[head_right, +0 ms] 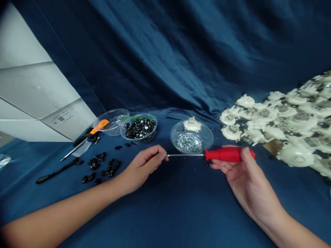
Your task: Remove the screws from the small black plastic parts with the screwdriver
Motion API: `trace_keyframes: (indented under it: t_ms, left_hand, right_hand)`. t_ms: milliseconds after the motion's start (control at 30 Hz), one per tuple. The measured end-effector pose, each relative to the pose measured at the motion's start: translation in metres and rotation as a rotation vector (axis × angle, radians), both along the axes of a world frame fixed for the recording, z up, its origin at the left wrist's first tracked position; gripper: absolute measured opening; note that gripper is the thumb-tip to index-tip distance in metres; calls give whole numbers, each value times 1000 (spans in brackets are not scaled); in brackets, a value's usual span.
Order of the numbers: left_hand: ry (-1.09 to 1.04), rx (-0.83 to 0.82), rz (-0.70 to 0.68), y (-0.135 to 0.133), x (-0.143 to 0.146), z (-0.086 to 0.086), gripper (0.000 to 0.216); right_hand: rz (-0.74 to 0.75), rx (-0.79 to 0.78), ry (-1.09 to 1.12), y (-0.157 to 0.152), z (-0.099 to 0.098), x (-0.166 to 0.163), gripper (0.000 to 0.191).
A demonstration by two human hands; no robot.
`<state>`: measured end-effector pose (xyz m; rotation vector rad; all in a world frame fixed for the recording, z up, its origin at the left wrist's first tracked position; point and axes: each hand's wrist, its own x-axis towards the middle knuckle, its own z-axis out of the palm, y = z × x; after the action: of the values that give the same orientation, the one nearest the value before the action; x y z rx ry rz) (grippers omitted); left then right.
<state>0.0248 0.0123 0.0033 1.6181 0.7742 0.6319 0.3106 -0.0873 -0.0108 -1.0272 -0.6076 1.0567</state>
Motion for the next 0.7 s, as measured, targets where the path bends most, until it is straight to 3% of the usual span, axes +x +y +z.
trace_keyframes:
  t_ms: [700]
  left_hand:
    - [43, -6, 40, 0, 1, -2, 39]
  right_hand:
    - [11, 0, -21, 0, 4, -3, 38]
